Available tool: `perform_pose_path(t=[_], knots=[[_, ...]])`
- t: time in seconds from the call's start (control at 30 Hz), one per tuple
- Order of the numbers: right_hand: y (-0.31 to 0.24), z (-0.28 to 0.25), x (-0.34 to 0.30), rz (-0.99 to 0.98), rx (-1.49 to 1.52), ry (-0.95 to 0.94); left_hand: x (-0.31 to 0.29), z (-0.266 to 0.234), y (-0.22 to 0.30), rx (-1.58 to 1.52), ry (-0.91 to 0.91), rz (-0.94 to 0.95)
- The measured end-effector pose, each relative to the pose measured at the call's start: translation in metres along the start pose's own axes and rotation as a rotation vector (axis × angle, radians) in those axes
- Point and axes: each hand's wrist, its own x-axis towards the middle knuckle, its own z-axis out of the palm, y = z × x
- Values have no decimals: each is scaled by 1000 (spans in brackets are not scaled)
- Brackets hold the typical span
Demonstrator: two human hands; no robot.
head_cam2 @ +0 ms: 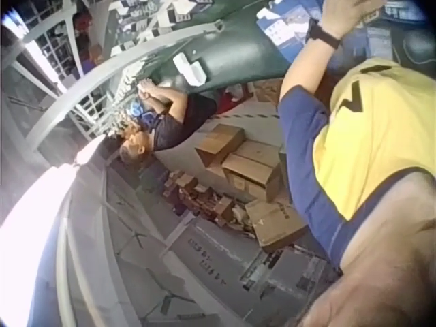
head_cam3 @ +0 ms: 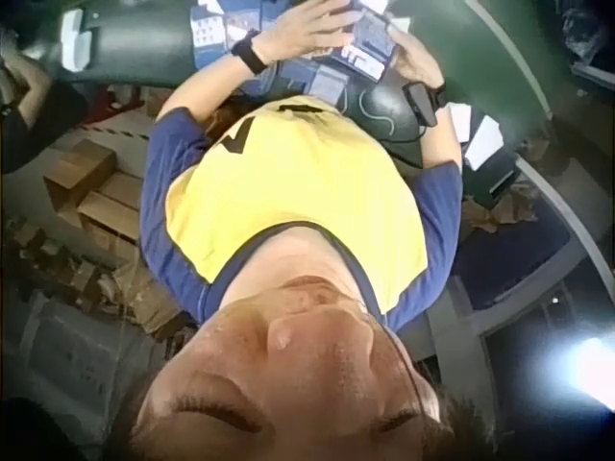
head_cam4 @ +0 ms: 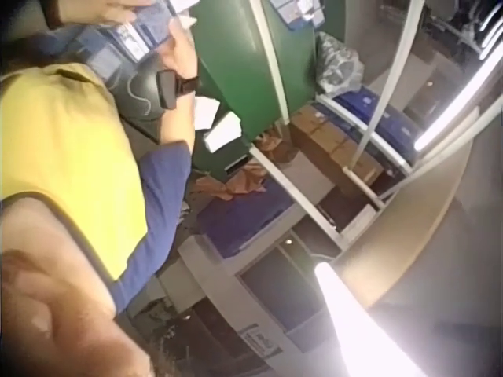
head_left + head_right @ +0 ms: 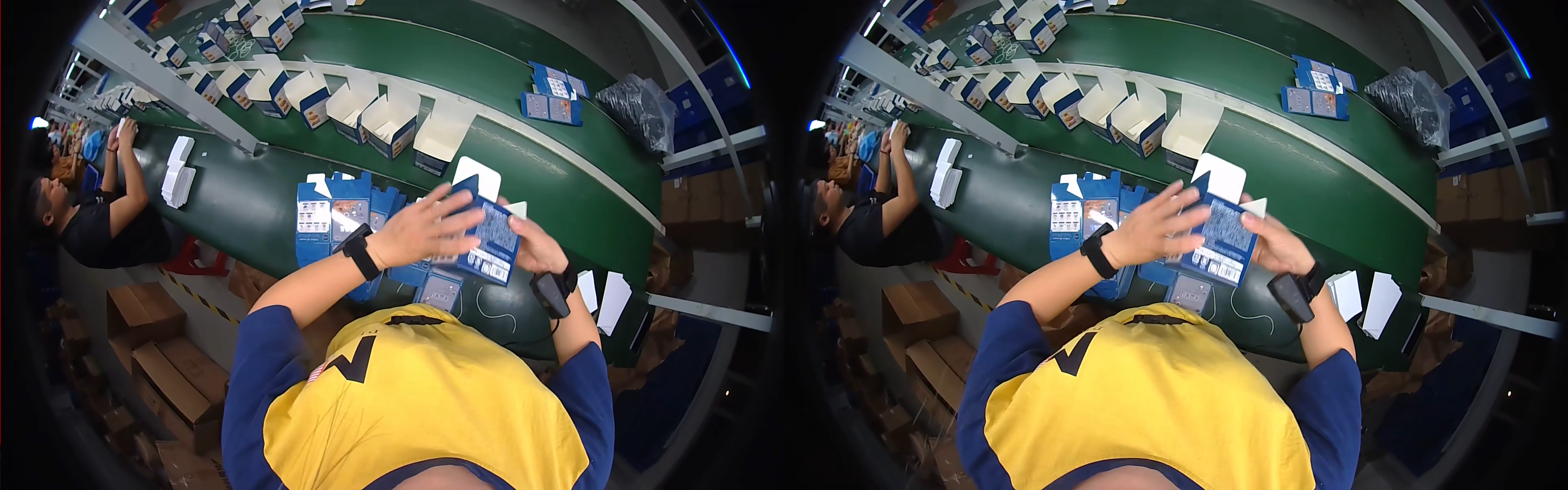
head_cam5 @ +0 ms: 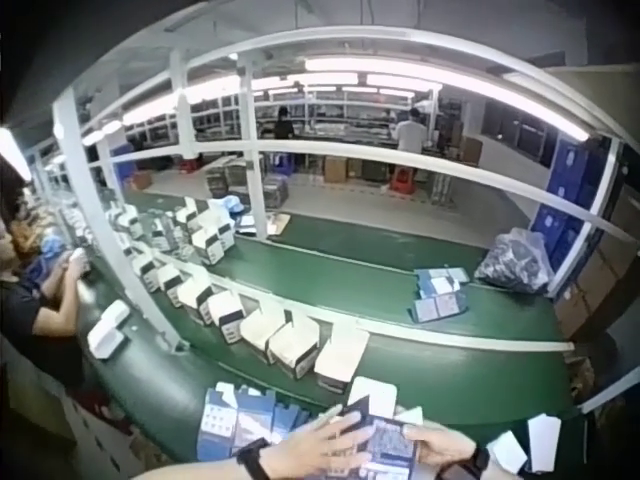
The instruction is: The person picks up blue cardboard boxes, folds the bottom flaps to shape them, and places them on a green conveyor belt. They then pick up white paper manuals, fold them, and insert them into the boxes.
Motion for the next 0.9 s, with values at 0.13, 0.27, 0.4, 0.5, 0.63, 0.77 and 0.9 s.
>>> perform_pose_path(t=[0.13,0.27,0.4,0.5,0.63,0.77,0.9], knots=[[-15,-52,43,-611,-931,607,-22,15,-14,124,-423,-948],[20,-125,92,-773,-1264,871,-59,65,10,196,-441,-1142],[47,-139,90,-693,-1141,948,-55,91,24,163,-531,-1296],[61,-133,46,-39,-738,750,-56,94,27,106,-490,-1322],[101,-69,-9,248,-242,430,-55,93,32,-141,-389,-1340],[111,-38,-17,97,-348,260,-38,97,46,-114,-328,-1325],[110,-27,-24,-95,-361,337,-16,82,45,-41,95,-1297]])
